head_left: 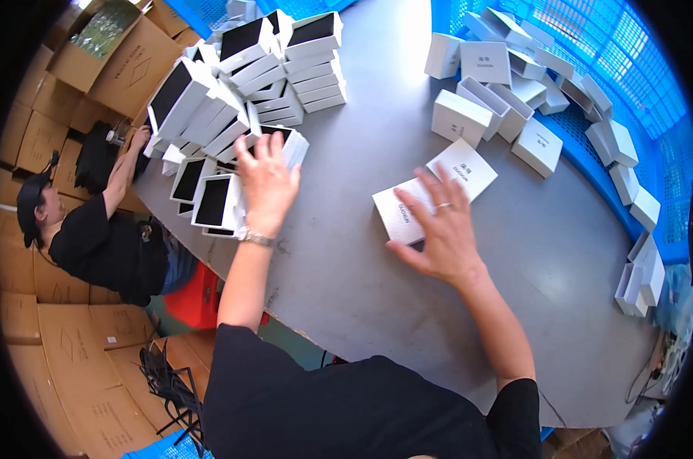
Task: The recorder is assembling small white jewelry boxes by placing lids onto them and organizing the finished boxes into a blue crate.
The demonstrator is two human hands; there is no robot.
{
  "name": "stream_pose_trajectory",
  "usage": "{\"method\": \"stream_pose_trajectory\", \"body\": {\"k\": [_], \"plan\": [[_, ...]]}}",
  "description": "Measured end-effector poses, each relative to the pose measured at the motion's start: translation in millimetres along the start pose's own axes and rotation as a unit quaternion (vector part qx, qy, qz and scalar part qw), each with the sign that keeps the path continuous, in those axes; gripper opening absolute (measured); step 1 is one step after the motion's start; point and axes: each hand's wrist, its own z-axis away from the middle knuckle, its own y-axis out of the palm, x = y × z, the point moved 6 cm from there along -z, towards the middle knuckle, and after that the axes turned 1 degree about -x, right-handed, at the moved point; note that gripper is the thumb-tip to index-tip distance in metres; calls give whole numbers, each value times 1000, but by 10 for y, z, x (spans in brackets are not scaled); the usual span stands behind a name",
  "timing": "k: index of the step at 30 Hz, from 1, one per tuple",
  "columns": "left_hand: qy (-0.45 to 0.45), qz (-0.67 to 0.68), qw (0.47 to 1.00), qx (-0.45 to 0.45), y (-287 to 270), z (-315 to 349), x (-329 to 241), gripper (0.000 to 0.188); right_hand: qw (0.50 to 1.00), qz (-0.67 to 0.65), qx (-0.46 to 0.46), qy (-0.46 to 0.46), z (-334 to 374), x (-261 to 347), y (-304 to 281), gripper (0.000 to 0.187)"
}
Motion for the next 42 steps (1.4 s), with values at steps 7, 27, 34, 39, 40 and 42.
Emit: {"method": "stream_pose_trajectory", "body": {"k": [7,27,34,39,40,42], "plan": [[76,265,952,-134,-560,204,-28,51,992,97,77,-14,191,-25,304,76],[-287,216,919,-163,-183,-589,906,140,980,169,-58,90,652,-493,-267,67],[-70,416,899,-114,-211,-336,868,78,989,120,-53,62,688,-496,-360,64],[141,378,905,-135,-791,-19,247,49,990,50,-111,67,737,-609,-453,61],[105,358,906,-202,-850,-37,271,44,988,24,-131,74,737,-620,-475,60],[19,320,900,-296,-911,-113,328,38,987,25,-140,79,737,-639,-462,60]]}}
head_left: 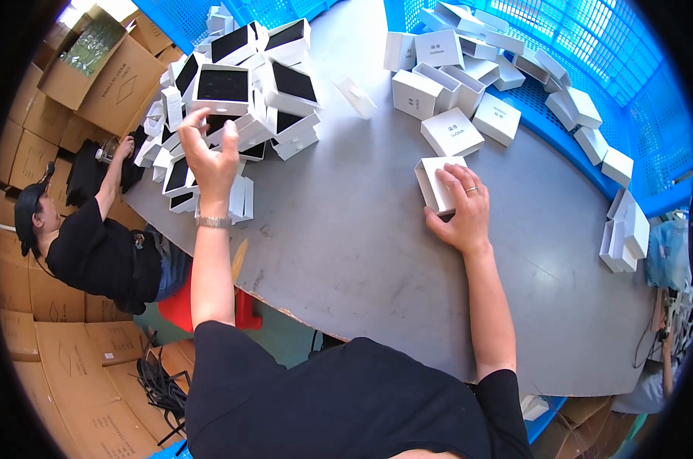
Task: The recorder is assembling small white jewelry boxes by placing lids onto them and organizing the finished boxes into a blue crate.
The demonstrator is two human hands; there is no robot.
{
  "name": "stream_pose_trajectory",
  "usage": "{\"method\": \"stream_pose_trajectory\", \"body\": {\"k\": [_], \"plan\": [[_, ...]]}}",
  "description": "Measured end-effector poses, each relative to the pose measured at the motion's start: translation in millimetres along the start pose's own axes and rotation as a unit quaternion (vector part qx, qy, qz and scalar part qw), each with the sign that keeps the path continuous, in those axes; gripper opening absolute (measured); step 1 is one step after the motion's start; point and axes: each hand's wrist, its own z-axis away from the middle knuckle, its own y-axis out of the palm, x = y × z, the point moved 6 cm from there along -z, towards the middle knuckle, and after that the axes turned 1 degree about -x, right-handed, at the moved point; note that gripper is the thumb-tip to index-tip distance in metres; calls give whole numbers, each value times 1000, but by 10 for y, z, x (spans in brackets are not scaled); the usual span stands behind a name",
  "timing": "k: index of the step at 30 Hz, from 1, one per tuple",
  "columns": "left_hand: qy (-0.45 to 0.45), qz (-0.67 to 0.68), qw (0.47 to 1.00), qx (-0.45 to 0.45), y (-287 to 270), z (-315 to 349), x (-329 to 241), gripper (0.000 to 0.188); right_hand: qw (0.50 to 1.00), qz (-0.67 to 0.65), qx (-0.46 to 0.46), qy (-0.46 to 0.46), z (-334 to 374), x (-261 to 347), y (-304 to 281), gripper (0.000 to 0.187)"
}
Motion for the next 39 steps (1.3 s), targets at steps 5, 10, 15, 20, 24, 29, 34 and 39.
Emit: {"method": "stream_pose_trajectory", "body": {"k": [5,10,15,20,24,29,34,39], "plan": [[-113,-13,993,42,346,-96,454,65,1000,-10,-7,-10,-36,33,-13,59],[-63,76,948,302,599,394,-118,51,1000,7,6,-17,-25,-3,-7,59],[73,47,988,128,315,318,-256,33,1000,-13,-7,-10,-43,6,-32,59],[-73,32,950,301,968,532,94,55,1000,3,-10,-17,-35,56,-33,58],[-31,103,843,527,1142,861,-510,54,992,89,85,-19,77,113,-50,62],[137,62,947,285,897,569,-724,31,953,118,270,73,365,386,-404,76],[86,274,883,371,587,638,-1514,53,967,138,211,43,507,251,-510,80],[187,132,822,522,439,1659,-1882,47,971,-21,213,104,506,159,-693,69]]}}
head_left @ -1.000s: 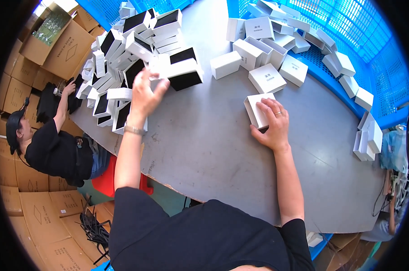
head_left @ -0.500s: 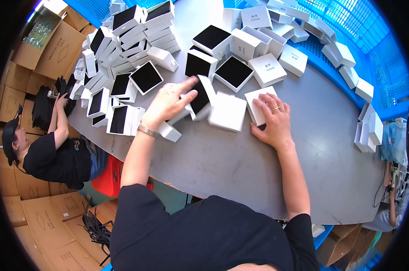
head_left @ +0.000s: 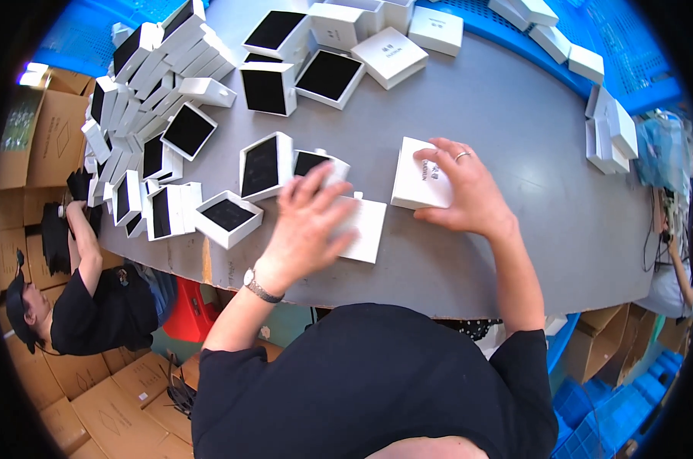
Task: The recorder is assembling small white jewelry boxes by placing lids onto them and organizing the finished boxes into a blue crate.
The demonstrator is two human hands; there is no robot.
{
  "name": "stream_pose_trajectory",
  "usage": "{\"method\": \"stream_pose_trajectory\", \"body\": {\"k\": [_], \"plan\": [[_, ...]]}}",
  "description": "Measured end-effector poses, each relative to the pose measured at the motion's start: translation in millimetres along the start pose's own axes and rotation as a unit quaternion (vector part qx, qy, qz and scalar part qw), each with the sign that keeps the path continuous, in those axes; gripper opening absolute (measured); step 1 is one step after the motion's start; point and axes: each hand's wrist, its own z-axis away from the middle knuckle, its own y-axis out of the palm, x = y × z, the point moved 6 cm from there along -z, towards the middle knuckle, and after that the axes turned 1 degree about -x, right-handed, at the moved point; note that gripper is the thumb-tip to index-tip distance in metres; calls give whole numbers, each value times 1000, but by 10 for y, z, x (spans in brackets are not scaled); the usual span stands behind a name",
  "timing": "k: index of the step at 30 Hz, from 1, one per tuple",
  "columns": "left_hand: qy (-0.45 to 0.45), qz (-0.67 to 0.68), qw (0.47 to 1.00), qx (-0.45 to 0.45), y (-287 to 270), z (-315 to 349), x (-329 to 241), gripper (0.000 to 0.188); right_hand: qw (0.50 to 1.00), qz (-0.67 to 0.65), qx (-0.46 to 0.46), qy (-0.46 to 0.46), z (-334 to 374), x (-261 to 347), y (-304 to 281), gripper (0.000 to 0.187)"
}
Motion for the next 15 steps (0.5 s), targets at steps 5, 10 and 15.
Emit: {"method": "stream_pose_trajectory", "body": {"k": [5,10,15], "plan": [[-102,-99,986,-90,-178,-69,204,60,930,-259,141,218,350,-654,-285,55],[-5,96,993,66,228,-87,-186,78,987,-79,-22,139,526,-710,-388,70],[-120,81,989,-14,298,-192,-50,72,992,87,78,37,785,156,50,105]]}}
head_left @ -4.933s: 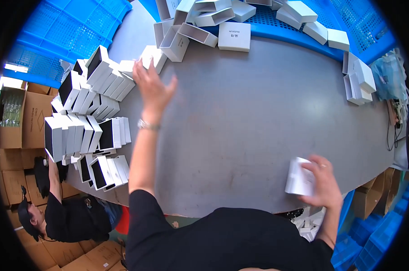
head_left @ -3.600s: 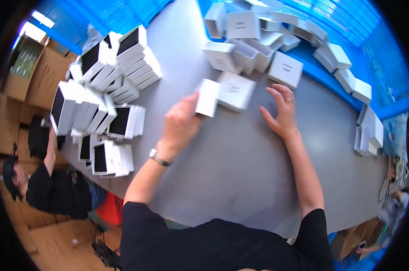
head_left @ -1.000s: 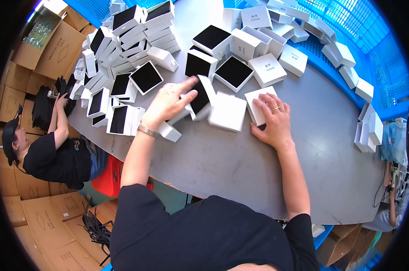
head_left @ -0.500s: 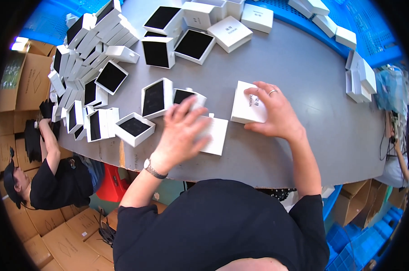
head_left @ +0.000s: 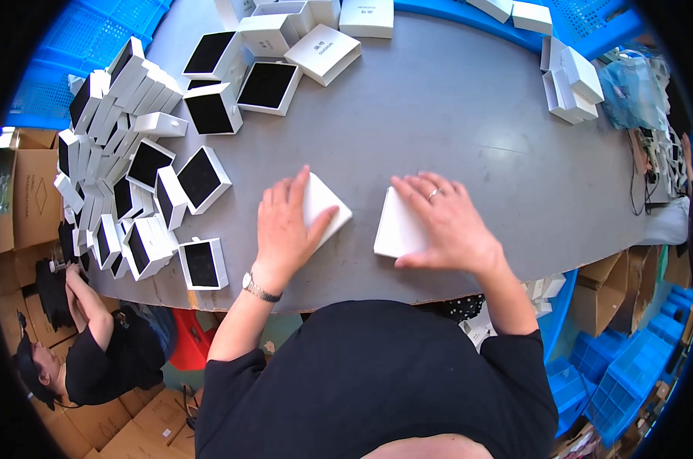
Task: The recorder is assembling small white jewelry boxes by placing lids onto them and organizing the finished boxes into a blue crate.
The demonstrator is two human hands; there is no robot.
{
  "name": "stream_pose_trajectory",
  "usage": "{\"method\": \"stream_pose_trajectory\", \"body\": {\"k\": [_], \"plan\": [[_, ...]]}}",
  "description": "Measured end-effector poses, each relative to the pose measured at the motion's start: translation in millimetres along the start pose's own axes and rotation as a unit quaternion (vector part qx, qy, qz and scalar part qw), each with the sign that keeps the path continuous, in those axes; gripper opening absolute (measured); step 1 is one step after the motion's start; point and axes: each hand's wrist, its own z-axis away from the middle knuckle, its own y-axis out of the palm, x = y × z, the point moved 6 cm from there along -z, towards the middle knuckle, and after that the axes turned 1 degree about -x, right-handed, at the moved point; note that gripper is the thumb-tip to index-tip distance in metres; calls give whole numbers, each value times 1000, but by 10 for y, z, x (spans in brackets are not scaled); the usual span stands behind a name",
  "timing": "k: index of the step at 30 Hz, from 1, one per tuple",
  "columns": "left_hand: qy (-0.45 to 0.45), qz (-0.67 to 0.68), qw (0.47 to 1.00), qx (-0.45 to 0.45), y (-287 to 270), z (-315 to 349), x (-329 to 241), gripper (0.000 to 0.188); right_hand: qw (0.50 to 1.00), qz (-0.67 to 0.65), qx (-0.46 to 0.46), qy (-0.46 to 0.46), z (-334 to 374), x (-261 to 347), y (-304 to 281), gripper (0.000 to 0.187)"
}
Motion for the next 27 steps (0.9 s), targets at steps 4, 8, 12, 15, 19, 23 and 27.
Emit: {"method": "stream_pose_trajectory", "body": {"k": [4,8,12,15,19,23,27], "plan": [[-126,32,991,-8,-25,-96,165,77,999,29,-10,19,217,286,16,104],[93,7,995,40,-97,72,-41,106,999,-51,-2,-1,296,163,-36,93],[122,-20,982,144,-95,118,-52,121,942,-286,135,115,114,-384,-197,73],[158,-1,984,83,-15,69,37,112,920,-327,26,213,-77,-880,-234,74],[141,19,987,81,-289,-162,-22,93,978,23,-198,58,-166,-418,-397,68],[-112,207,956,177,-324,-592,298,51,993,71,-79,56,-218,-157,-46,74],[-140,312,936,82,-321,-887,724,47,994,61,-72,-62,-159,-130,-19,84]]}}
